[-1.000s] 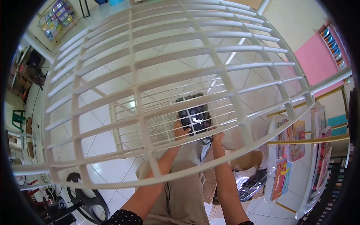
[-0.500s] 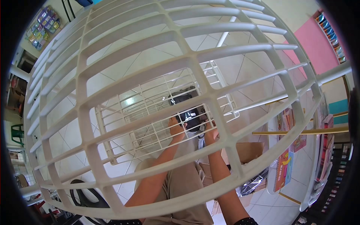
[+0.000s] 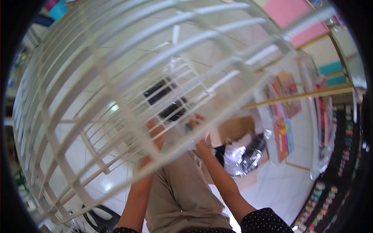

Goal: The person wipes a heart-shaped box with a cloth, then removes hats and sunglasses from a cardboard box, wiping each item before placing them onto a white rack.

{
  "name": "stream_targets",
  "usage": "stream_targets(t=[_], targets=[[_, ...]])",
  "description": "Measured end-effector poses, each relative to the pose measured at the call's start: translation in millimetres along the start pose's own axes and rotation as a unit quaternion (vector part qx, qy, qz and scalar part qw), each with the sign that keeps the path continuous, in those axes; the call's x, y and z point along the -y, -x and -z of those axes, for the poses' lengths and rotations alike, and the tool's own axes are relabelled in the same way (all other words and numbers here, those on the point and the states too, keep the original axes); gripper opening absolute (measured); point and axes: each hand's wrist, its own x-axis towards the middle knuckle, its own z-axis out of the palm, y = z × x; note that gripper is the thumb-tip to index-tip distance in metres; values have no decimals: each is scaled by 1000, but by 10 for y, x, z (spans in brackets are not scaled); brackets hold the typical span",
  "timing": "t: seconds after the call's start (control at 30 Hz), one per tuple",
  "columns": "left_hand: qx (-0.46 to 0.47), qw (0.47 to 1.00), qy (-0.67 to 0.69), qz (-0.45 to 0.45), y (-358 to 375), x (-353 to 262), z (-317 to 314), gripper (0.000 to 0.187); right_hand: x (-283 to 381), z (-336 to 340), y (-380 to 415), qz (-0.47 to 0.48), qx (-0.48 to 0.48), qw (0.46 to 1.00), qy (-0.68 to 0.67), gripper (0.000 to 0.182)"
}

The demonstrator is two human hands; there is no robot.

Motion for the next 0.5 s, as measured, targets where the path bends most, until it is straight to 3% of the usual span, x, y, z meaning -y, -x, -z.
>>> stream_targets(t=[0.07, 0.1, 0.17, 0.27, 0.3, 0.33, 0.4, 0.5], targets=[[-13, 997, 47, -54, 313, -218, 157, 52, 216, 676, 407, -8, 85, 995, -44, 28], [8, 997, 77, -29, 458, -203, 322, 51, 381, 1039, 549, -12, 113, 993, -36, 29], [67, 988, 137, 35, 744, -278, 753, 54, 404, 1691, 642, 33, 38, 998, 40, 37], [106, 971, 198, 86, 1197, -388, 1212, 56, 171, 2437, 326, -9, -75, 957, 280, 70], [100, 964, 228, 99, 1309, -408, 1303, 56, 35, 2537, 256, -45, -107, 922, 369, 85], [99, 964, 228, 98, 1408, -450, 1394, 56, -78, 2577, 295, -44, -108, 922, 369, 85], [112, 966, 223, 64, 1569, -563, 1558, 54, -284, 2565, 306, -103, 0, 874, 476, 112], [122, 953, 254, 108, 1702, -824, 1761, 53, -564, 2395, 357, -155, 7, 886, 438, 121]])
